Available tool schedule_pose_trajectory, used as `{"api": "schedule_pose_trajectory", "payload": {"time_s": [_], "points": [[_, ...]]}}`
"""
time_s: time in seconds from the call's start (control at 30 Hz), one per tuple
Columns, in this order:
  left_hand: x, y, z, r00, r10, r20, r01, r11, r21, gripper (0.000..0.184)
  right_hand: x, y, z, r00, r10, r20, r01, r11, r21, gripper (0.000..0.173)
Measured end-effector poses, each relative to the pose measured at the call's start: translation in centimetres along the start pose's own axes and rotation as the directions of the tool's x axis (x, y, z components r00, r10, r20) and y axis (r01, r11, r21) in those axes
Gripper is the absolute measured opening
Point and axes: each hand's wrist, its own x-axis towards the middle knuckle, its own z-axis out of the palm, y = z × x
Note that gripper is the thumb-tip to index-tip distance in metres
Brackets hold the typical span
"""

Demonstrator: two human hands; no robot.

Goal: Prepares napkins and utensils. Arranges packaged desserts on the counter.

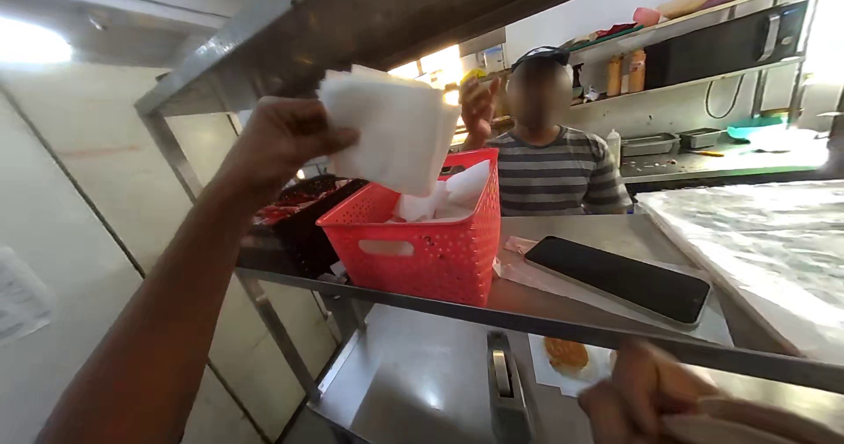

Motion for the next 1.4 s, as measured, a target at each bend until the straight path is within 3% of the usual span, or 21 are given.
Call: {"api": "schedule_pose_trajectory", "payload": {"time_s": [0.17, 0.3, 0.43, 0.63, 0.83, 0.93, 1.0, 1.1, 1.13, 1.2, 1.3, 1.4], "points": [[-2.8, -1.2, 0.0, 0.996, -0.085, -0.037, 0.069, 0.948, -0.311, 0.010, 9.1, -2.8, 3.4, 0.956, -0.244, -0.162, 0.192, 0.940, -0.281, 0.012], [-4.6, -1.0, 1.0, 0.987, -0.140, -0.082, 0.093, 0.900, -0.425, 0.017, 14.7, -3.1, 5.0, 0.928, -0.352, -0.125, 0.243, 0.822, -0.515, 0.028], [-4.9, -0.9, 1.5, 0.979, -0.181, -0.096, 0.119, 0.885, -0.450, 0.019, 18.5, -2.4, 5.6, 0.975, -0.174, -0.138, 0.105, 0.909, -0.403, 0.047], [-4.0, -0.6, 2.9, 0.944, -0.294, -0.150, 0.199, 0.869, -0.453, 0.012, 20.7, -2.9, 6.4, 0.977, 0.155, -0.146, -0.182, 0.963, -0.197, 0.045], [-3.2, -1.2, 4.6, 0.920, -0.357, -0.160, 0.241, 0.840, -0.486, 0.011, 22.4, -1.9, 5.8, 0.948, 0.222, -0.227, -0.249, 0.964, -0.095, 0.043], [-3.3, -0.7, 4.9, 0.919, -0.380, -0.104, 0.287, 0.826, -0.486, 0.013, 23.0, -2.1, 5.2, 0.966, 0.153, -0.210, -0.202, 0.950, -0.237, 0.032], [-3.3, -0.1, 4.8, 0.920, -0.350, -0.174, 0.256, 0.876, -0.409, 0.037, 23.5, -2.3, 4.4, 0.987, 0.066, -0.150, -0.124, 0.899, -0.419, 0.024], [-2.5, -0.5, 3.5, 0.961, -0.126, -0.247, 0.077, 0.977, -0.201, 0.077, 23.9, -2.8, 3.6, 0.999, 0.008, -0.044, -0.034, 0.767, -0.640, 0.016], [-2.1, -0.3, 3.2, 0.970, -0.051, -0.239, 0.026, 0.994, -0.104, 0.080, 24.0, -3.1, 3.5, 1.000, 0.014, -0.022, -0.025, 0.731, -0.682, 0.015], [-1.7, 0.5, 3.1, 0.975, 0.022, -0.219, -0.025, 1.000, -0.010, 0.064, 24.2, -3.5, 3.5, 1.000, 0.025, 0.014, -0.007, 0.680, -0.733, 0.014], [-1.3, 1.3, 3.3, 0.979, 0.035, -0.201, -0.035, 0.999, 0.002, 0.025, 24.7, -3.5, 3.3, 0.998, 0.022, 0.064, 0.033, 0.668, -0.743, 0.017], [-1.3, 1.1, 3.3, 0.977, 0.020, -0.213, -0.029, 0.999, -0.039, 0.013, 25.0, -3.5, 3.1, 0.996, 0.059, 0.064, 0.004, 0.702, -0.712, 0.019]]}}
